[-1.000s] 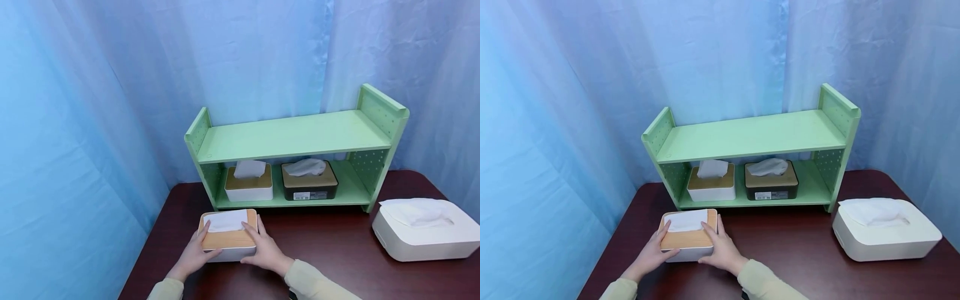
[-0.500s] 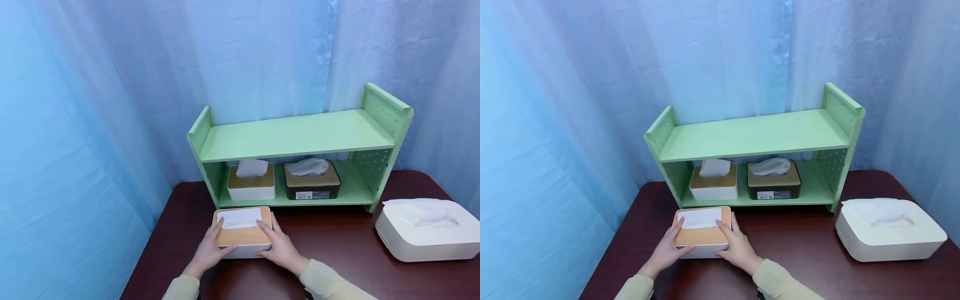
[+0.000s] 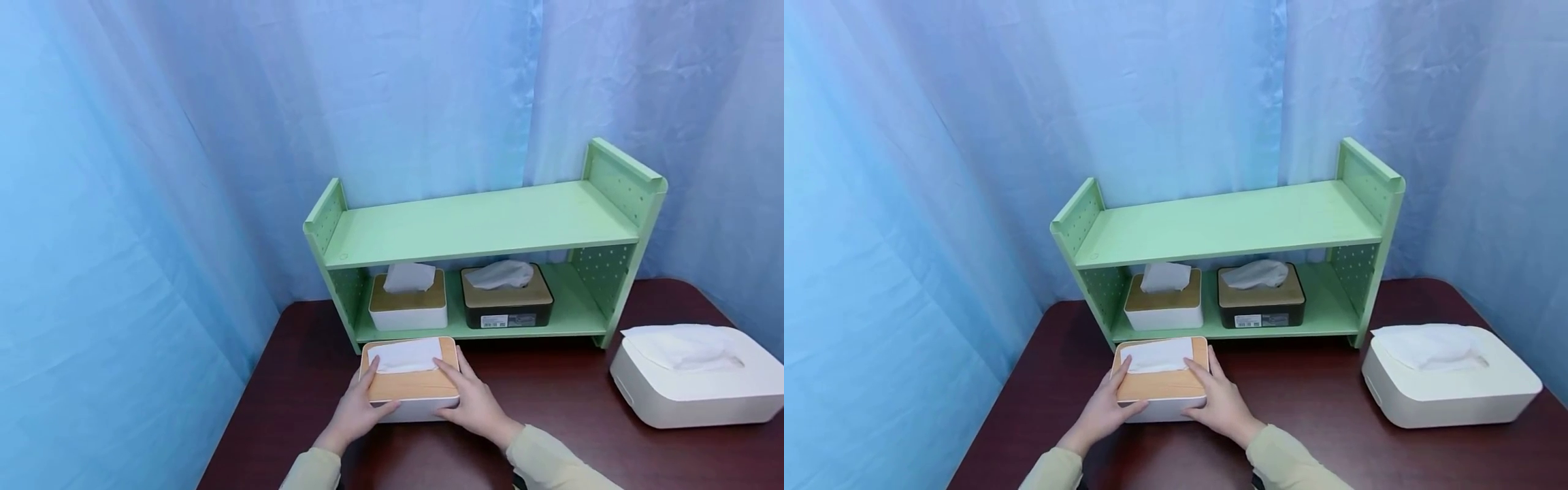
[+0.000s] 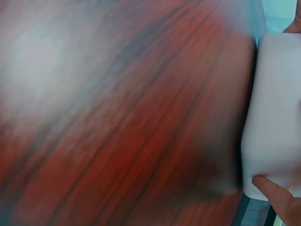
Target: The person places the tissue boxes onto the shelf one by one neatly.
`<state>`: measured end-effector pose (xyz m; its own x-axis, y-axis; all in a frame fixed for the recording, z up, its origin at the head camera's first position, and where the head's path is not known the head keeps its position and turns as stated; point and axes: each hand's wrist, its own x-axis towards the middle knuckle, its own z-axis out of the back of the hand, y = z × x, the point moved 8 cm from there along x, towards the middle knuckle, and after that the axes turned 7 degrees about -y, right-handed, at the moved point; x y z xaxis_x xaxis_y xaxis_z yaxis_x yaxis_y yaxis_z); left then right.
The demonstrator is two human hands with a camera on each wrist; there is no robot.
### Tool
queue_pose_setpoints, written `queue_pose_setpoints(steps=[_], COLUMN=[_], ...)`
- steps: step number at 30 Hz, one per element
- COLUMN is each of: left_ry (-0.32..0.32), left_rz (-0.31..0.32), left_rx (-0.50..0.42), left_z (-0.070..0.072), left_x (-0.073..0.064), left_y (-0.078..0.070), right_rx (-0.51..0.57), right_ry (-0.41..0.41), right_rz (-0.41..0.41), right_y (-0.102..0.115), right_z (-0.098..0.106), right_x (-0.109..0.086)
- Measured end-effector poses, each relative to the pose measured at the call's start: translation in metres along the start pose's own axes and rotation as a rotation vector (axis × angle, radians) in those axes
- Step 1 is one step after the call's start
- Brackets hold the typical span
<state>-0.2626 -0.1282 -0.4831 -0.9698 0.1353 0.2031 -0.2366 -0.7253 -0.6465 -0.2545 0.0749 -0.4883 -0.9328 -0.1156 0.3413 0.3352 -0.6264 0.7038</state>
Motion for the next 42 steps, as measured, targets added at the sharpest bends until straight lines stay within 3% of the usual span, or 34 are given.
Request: queue_pose_setpoints(steps=[7,14,17,22,33,42], left_ry=[0.093,0.141,0.159,0.181,0.151,0.109], left_rz=[-0.035,-0.169,-0.168,-0.114,-0.084,-0.091], left_rx=[-0.109,-0.204,-0.259,-0.307,-0.366,-0.365], left_z=[-0.008,-0.014,-0.018,-0.023,-0.027,-0.015], left_x=[-0.002,-0.003,-0.004,-0.007,-0.015,-0.009], left_y=[0.001,-0.011,-0.014,-0.018,-0.017,-0.026], right_rx=[-0.015,-0.032,-0.027,-0.012,0.060,0.059], right_ry=[0.005,0.007,-0.005,-0.041,-0.045,-0.079], right_rz=[0.025,0.071,0.082,0.087,0.020,0.064], right_y=[-0.011,-0.022,-0.025,-0.031,-0.038,-0.028], right_z=[0.014,0.035,0.041,0.047,0.047,0.058], right_x=[-0.010,-0.013,-0.015,-0.021,-0.026,-0.019])
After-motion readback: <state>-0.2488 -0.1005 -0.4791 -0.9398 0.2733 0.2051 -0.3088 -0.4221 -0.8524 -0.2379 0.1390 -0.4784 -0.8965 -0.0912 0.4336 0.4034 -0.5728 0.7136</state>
